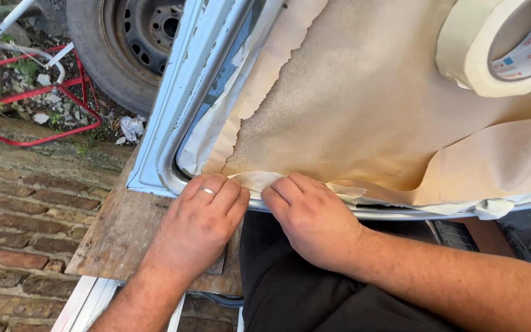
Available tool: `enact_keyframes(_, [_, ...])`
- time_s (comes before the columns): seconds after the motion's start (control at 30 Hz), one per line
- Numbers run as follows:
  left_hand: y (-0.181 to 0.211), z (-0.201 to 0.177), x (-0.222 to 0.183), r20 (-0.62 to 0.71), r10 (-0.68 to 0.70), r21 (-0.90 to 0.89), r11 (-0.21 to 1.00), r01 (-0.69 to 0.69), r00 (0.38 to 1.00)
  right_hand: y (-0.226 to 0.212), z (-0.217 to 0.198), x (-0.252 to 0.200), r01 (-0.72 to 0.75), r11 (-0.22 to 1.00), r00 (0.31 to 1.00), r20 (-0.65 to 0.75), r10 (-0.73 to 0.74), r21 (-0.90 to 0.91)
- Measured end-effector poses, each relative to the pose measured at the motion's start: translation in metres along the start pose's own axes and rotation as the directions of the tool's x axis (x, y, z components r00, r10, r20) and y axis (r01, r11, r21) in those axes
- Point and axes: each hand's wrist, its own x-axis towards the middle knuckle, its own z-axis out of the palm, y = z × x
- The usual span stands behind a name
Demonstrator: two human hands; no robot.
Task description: Applying masking paper and tape to the edge of a silver car part, likely a door or hood, for preparation before painting.
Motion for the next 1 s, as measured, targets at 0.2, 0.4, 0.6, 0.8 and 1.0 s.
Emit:
enact_keyframes(0.2, [0.003,0.004,-0.003,-0.031,0.027,-0.029,0.999,-0.028,0.999,-0.003,0.001,-0.001,-0.011,0.996,0.999,-0.037,0.014,0.086])
enact_keyframes(0.4, [-0.002,0.006,0.001,-0.038,0.045,-0.093,0.994,-0.048,0.998,-0.005,0.000,0.004,0.003,0.995,1.000,0.004,-0.003,0.101])
enact_keyframes(0.6, [-0.002,0.004,-0.004,-0.061,0.043,-0.038,0.998,-0.046,0.997,-0.008,0.001,0.002,-0.013,0.999,1.000,0.011,0.013,0.038])
enact_keyframes(0.8, [-0.004,0.006,0.002,-0.054,0.040,-0.005,0.999,-0.040,0.998,-0.006,0.000,0.005,-0.037,0.996,0.999,-0.011,0.038,0.076])
enact_keyframes(1.0, [-0.007,0.003,0.003,-0.067,0.066,-0.005,0.998,-0.066,0.996,-0.003,0.001,0.000,-0.038,0.995,0.999,-0.003,0.039,0.095])
